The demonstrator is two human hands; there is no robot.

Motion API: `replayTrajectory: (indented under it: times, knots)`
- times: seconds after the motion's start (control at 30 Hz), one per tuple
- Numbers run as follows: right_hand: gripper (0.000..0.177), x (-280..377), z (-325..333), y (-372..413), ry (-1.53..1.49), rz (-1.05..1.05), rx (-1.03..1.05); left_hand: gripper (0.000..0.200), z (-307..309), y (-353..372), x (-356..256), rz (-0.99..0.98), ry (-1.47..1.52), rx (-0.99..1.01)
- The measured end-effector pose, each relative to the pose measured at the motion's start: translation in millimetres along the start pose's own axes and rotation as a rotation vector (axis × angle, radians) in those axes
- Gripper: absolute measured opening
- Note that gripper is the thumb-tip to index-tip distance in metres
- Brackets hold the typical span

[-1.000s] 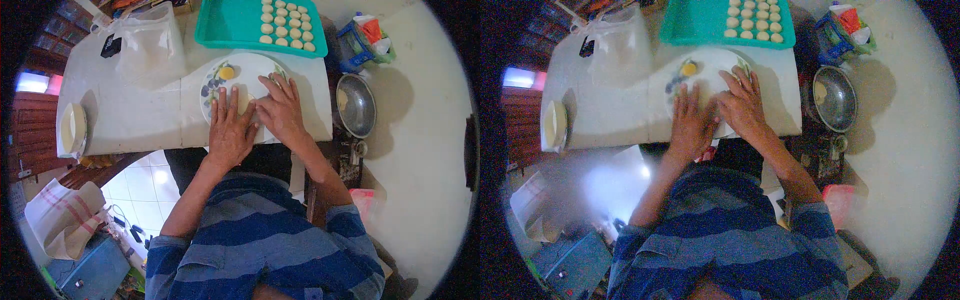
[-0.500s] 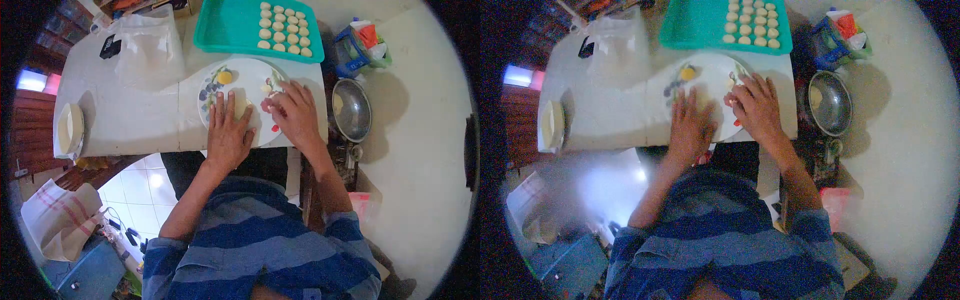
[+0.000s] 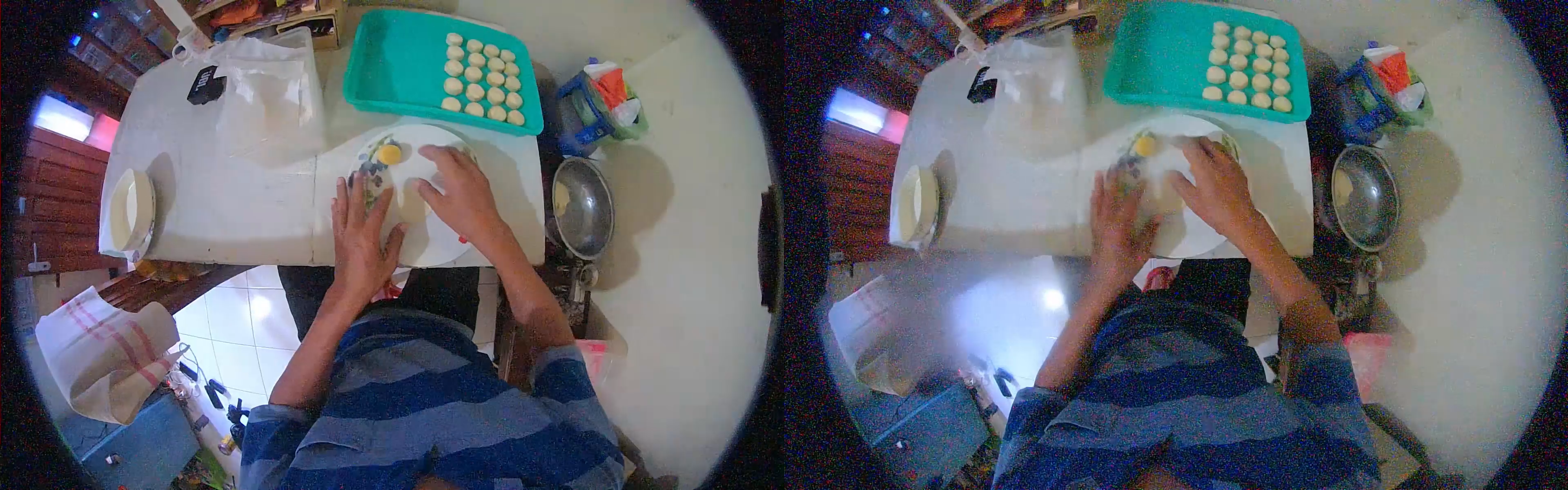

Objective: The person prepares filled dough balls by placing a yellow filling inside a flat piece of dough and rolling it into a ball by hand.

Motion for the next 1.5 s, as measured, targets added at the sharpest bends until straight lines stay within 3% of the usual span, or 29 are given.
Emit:
replayTrajectory:
  times: [0.03, 0.23, 0.37, 0.43, 0.53, 0.73, 1.23, 1.5]
  knots:
    - [0.045, 3.9, -4.9, -8.5, 0.023, 0.072, -0.055, 0.058, 3.3, 0.4, 1.9, 0.001, -0.002, -0.001]
    - [0.048, 10.5, -38.7, -47.1, 0.044, 0.033, -0.019, 0.057, 7.0, 1.7, 12.7, 0.031, 0.051, -0.056]
    - [0.048, -0.8, -38.3, -42.1, 0.069, 0.043, -0.008, 0.056, 6.2, 3.3, 15.2, 0.019, 0.050, -0.067]
    - [0.044, -1.1, -15.1, -26.2, -0.080, 0.139, -0.113, 0.055, 7.4, 3.7, 17.8, -0.014, 0.037, -0.107]
    - [0.036, 1.1, 4.7, -2.6, -0.134, 0.090, 0.043, 0.053, 6.7, 2.4, 20.9, -0.005, 0.047, -0.113]
    - [0.039, 4.9, -0.2, 25.1, -0.028, 0.058, 0.162, 0.051, 2.9, -2.6, 14.3, -0.012, 0.063, -0.088]
    - [0.037, 15.7, -10.5, 18.9, 0.008, 0.214, 0.266, 0.050, 1.6, -0.6, 17.3, -0.028, 0.045, -0.101]
    - [0.035, 2.7, -16.4, 16.9, -0.129, 0.120, 0.260, 0.048, -2.7, -9.1, 18.9, -0.016, 0.015, -0.081]
Point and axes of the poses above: each hand's wrist, its own y-axis away from the middle knuckle, its own z-axis out of the back of the hand, x = y × z, the point moved 5 cm from there along -y, towards the middle knuckle, and after that the axes turned 7 degrees about x, right-handed, at the moved point
